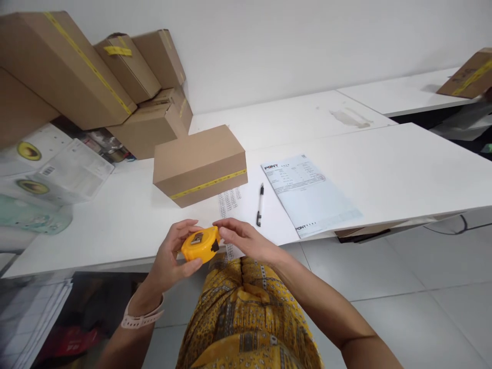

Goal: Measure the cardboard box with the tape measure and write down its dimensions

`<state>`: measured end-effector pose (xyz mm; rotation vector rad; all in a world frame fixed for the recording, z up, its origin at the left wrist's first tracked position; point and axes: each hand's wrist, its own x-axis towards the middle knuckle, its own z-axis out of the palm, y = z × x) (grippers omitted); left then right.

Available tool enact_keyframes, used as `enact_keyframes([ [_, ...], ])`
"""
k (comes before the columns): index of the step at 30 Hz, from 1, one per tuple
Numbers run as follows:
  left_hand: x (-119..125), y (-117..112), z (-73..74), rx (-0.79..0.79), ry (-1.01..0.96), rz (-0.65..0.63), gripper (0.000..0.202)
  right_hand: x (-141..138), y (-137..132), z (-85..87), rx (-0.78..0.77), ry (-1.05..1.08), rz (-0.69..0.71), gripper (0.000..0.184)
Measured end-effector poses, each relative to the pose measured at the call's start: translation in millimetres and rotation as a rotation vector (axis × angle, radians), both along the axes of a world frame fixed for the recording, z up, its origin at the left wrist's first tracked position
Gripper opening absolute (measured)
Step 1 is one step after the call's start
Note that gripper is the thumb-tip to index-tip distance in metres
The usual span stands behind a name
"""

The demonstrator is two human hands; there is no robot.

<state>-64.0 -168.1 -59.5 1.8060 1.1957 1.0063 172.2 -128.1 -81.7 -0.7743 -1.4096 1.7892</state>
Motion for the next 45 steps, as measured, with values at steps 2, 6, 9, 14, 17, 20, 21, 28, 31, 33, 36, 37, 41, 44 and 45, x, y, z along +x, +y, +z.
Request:
enact_keyframes([
  [2, 0.7, -3.4, -1.1, -0.021, -0.021, -0.025, 0.068, -5.0, -3.6, -0.1, -0.010, 0.017, 0.026, 0.046],
  [6, -9.3, -8.0, -4.8, -0.101, -0.120, -0.057, 0.067, 5.1, -0.9, 2.1, -0.057, -0.023, -0.020, 0.042],
  [9, -31.0, -2.1, 0.5, -0.162, -0.254, 0.041, 0.071, 32.1, 22.5, 10.6, -0.116, -0.056, -0.093, 0.041],
  [14, -86.7, 42.7, 34.8, -0.025, -0.370, 0.278, 0.072, 83.7, 104.5, 48.9, -0.071, 0.045, -0.452, 0.035],
  [17, -118.3, 81.4, 61.5, 0.039, -0.367, 0.357, 0.067, 93.6, 160.9, 77.7, -0.160, 0.090, -0.597, 0.029],
  [20, -140.1, 114.7, 84.0, 0.007, -0.340, 0.418, 0.059, 81.4, 207.7, 92.4, -0.162, 0.051, -0.614, 0.028],
  [21, -145.2, 123.3, 89.6, -0.010, -0.337, 0.440, 0.057, 73.7, 220.4, 92.9, -0.157, 0.019, -0.614, 0.026],
  [28, -167.6, 150.7, 96.3, -0.151, -0.357, 0.524, 0.043, 15.6, 264.5, 74.6, -0.092, -0.271, -0.660, 0.032],
  [31, -173.4, 155.2, 88.1, -0.156, -0.356, 0.520, 0.043, 0.1, 262.7, 72.0, -0.045, -0.348, -0.643, 0.031],
  [33, -173.5, 159.3, 82.6, -0.156, -0.356, 0.481, 0.047, -7.2, 259.1, 71.6, -0.011, -0.383, -0.631, 0.032],
  [36, -167.5, 166.7, 76.8, -0.145, -0.343, 0.394, 0.055, -13.7, 254.6, 70.6, 0.027, -0.424, -0.627, 0.031],
  [37, -165.0, 169.1, 75.7, -0.140, -0.340, 0.380, 0.057, -14.6, 253.6, 70.1, 0.034, -0.436, -0.626, 0.031],
  [41, -160.8, 175.4, 73.9, -0.158, -0.361, 0.361, 0.053, -14.3, 252.3, 68.5, 0.007, -0.484, -0.592, 0.034],
  [44, -163.3, 176.3, 73.2, -0.194, -0.383, 0.339, 0.052, -13.6, 252.9, 67.6, -0.009, -0.494, -0.578, 0.036],
  [45, -164.4, 176.4, 72.9, -0.200, -0.387, 0.336, 0.053, -13.7, 253.2, 67.2, -0.006, -0.493, -0.584, 0.035],
])
